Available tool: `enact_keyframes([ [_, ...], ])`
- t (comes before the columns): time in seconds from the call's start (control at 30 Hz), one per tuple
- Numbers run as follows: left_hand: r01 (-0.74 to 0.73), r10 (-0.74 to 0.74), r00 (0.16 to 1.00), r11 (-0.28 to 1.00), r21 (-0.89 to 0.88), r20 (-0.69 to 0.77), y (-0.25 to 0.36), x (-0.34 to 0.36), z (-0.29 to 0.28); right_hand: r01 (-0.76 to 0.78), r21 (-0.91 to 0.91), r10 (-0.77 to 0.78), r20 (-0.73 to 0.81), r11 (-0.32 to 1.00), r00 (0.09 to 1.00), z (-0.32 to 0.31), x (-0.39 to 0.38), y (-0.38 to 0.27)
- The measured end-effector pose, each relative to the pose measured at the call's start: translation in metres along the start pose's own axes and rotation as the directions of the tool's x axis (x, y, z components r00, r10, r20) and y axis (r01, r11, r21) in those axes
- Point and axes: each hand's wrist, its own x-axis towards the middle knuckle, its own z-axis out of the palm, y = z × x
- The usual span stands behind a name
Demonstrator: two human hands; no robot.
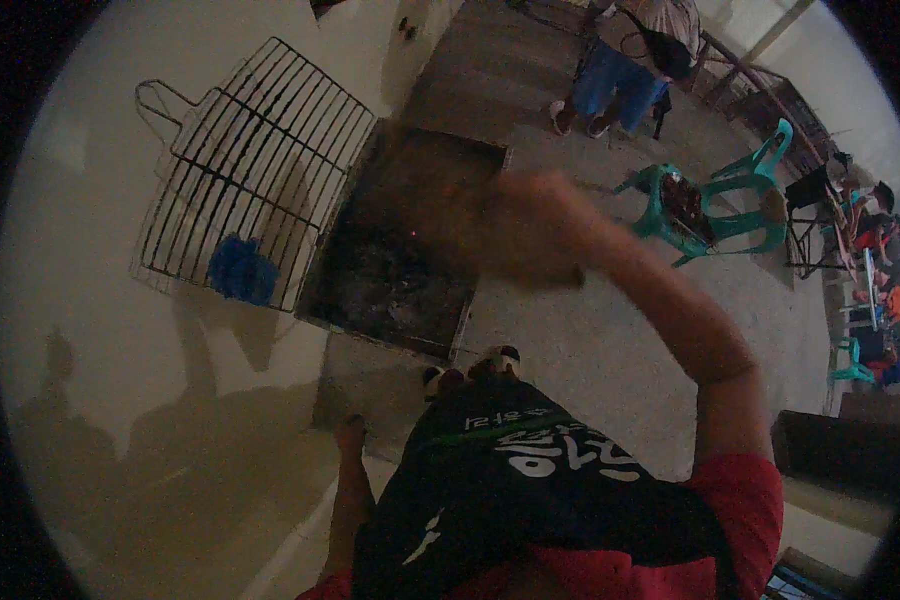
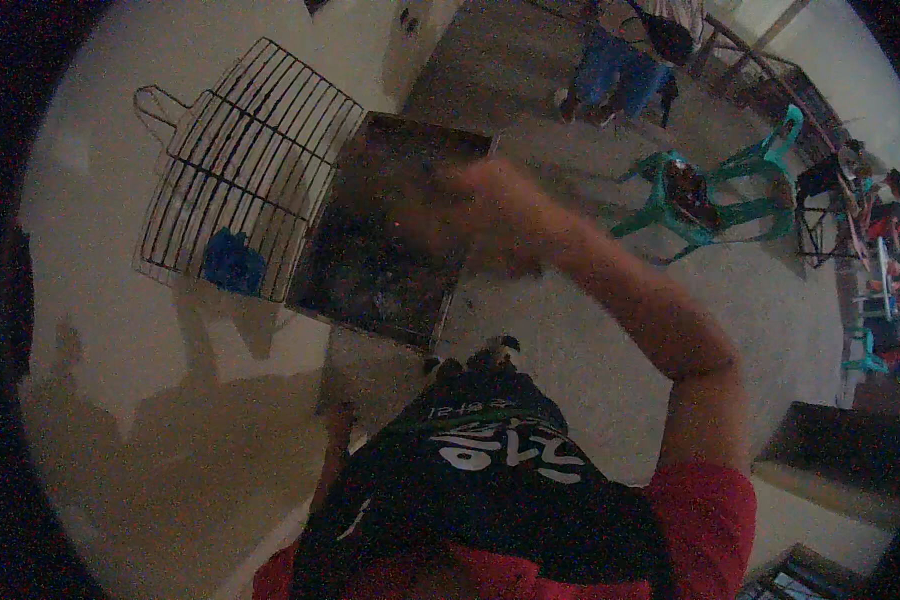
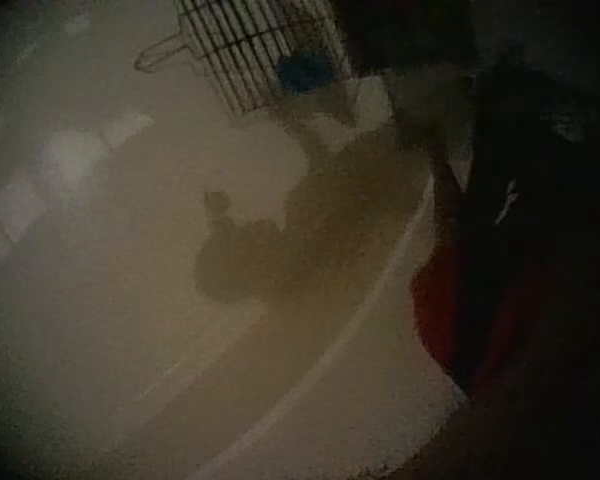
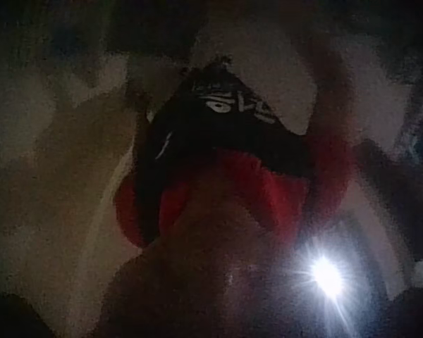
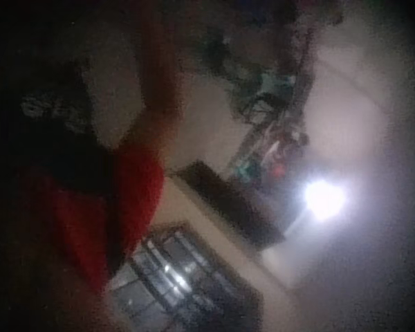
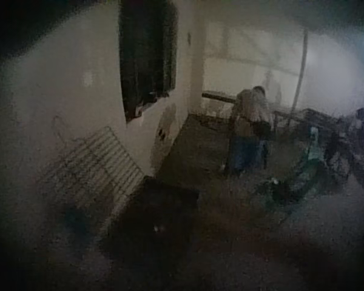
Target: The person fans a charcoal grill by hand with a piece of cardboard to keep the embers hot while turning a piece of coal over with their other hand.
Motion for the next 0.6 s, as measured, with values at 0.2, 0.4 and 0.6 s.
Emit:
enact_keyframes([
  [0.2,0.001,0.018,0.997,0.969,0.248,-0.076,0.019,-0.002,-0.003,-0.154,-0.524,0.177,-0.007,0.838,0.984,-0.04,0.015,0.001],
  [0.4,-0.09,0.067,0.977,0.99,-0.11,-0.2,-0.024,0.01,0.012,0.04,0.103,-0.05,0.093,0.994,0.994,-0.004,0.001,-0.035],
  [0.6,-0.059,0.086,0.993,0.954,0.295,-0.078,-0.007,0.012,0.004,-0.396,-0.475,0.344,-0.198,0.786,0.918,-0.025,0.023,0.021],
])
